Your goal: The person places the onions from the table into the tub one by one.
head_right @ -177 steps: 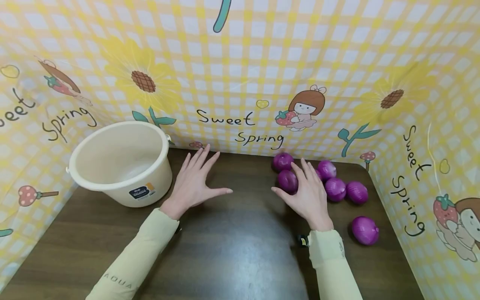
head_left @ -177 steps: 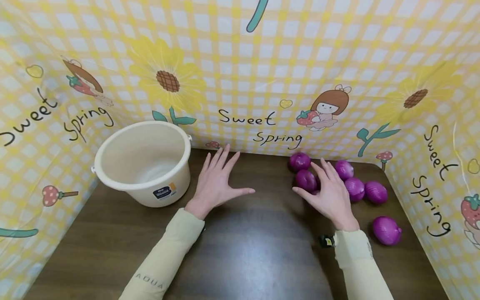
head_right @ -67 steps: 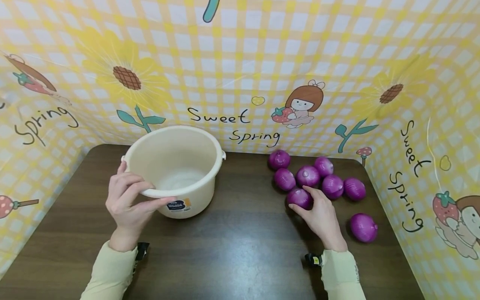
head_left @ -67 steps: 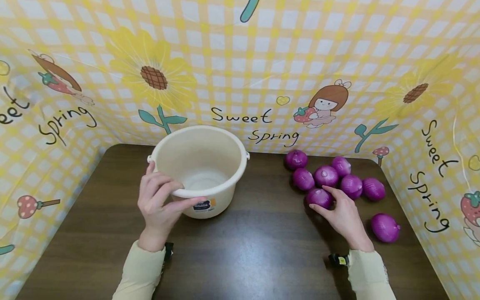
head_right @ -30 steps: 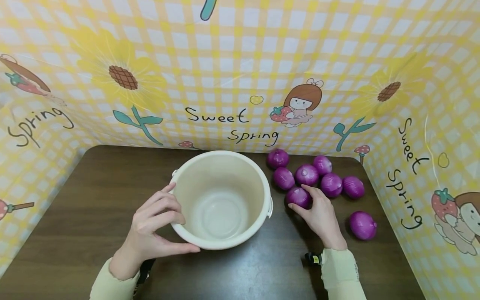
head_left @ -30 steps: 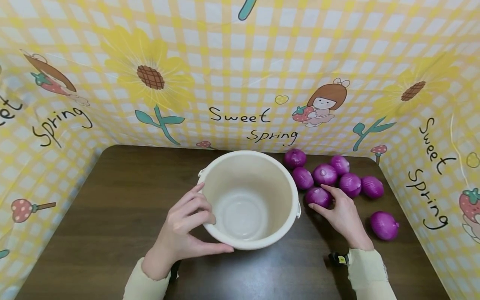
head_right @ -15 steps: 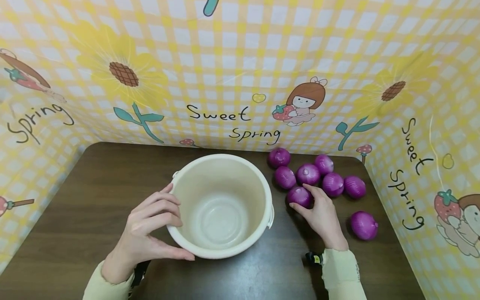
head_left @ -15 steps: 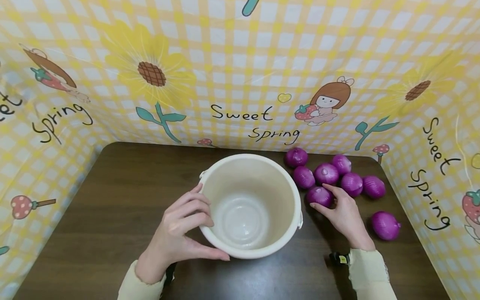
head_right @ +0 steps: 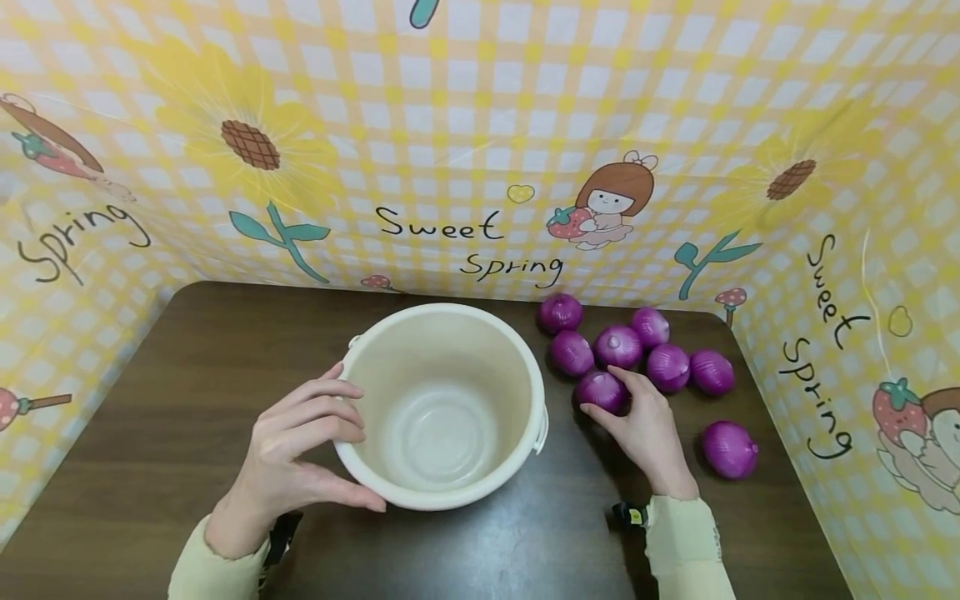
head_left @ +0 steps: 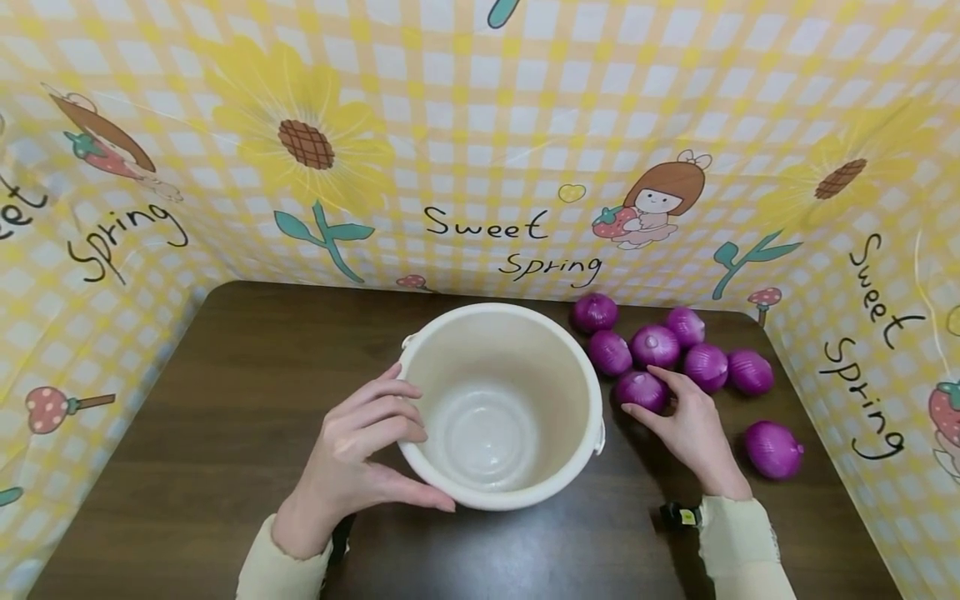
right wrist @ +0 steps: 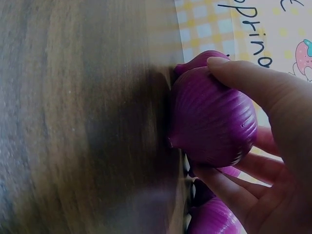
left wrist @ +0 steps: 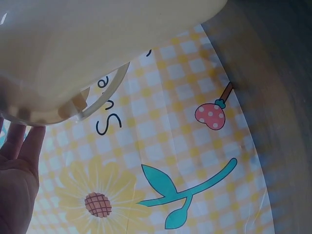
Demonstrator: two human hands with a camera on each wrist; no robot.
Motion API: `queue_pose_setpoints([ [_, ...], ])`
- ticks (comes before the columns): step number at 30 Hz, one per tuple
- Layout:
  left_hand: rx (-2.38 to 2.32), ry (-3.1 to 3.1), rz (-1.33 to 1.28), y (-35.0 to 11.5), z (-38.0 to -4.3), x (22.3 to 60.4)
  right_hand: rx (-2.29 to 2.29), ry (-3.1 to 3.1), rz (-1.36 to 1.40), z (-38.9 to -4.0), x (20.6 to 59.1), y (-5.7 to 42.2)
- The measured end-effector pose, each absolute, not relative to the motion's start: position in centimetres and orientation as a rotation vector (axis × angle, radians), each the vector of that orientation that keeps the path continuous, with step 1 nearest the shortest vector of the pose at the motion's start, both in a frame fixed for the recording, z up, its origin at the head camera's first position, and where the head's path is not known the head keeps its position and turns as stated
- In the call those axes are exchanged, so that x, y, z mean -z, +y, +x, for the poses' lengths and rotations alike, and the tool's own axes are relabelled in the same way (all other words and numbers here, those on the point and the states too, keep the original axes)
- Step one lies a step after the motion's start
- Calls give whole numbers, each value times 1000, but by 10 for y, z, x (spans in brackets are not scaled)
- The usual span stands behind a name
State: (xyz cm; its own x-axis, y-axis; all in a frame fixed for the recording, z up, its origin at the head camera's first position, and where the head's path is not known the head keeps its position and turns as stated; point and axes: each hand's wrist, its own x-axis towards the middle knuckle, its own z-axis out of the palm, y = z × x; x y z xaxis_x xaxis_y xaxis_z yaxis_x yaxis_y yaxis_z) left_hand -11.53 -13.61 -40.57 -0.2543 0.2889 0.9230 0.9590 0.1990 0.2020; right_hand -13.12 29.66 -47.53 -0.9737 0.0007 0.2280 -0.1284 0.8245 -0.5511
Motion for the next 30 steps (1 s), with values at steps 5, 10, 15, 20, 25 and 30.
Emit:
queue_pose_setpoints([
  [5, 1089, -1690, -1185, -135, -115, 405, -866, -2757, 106, -131, 475, 297],
  [10, 1090, -1694, -1183, -135, -115, 404, -856, -2726, 86, -129, 471, 296],
  [15, 1099, -1704, -1183, -135, -114, 404, -872, -2705, 54, -126, 465, 296],
  [20, 1107, -1706, -1189, -135, -114, 403, -871, -2680, 35, -125, 461, 297],
  [25, 1101, -1707, -1192, -136, -114, 403, -870, -2655, 21, -122, 455, 296],
  [30, 1106, -1713, -1195, -136, -114, 404, -876, -2612, 24, -120, 444, 294],
])
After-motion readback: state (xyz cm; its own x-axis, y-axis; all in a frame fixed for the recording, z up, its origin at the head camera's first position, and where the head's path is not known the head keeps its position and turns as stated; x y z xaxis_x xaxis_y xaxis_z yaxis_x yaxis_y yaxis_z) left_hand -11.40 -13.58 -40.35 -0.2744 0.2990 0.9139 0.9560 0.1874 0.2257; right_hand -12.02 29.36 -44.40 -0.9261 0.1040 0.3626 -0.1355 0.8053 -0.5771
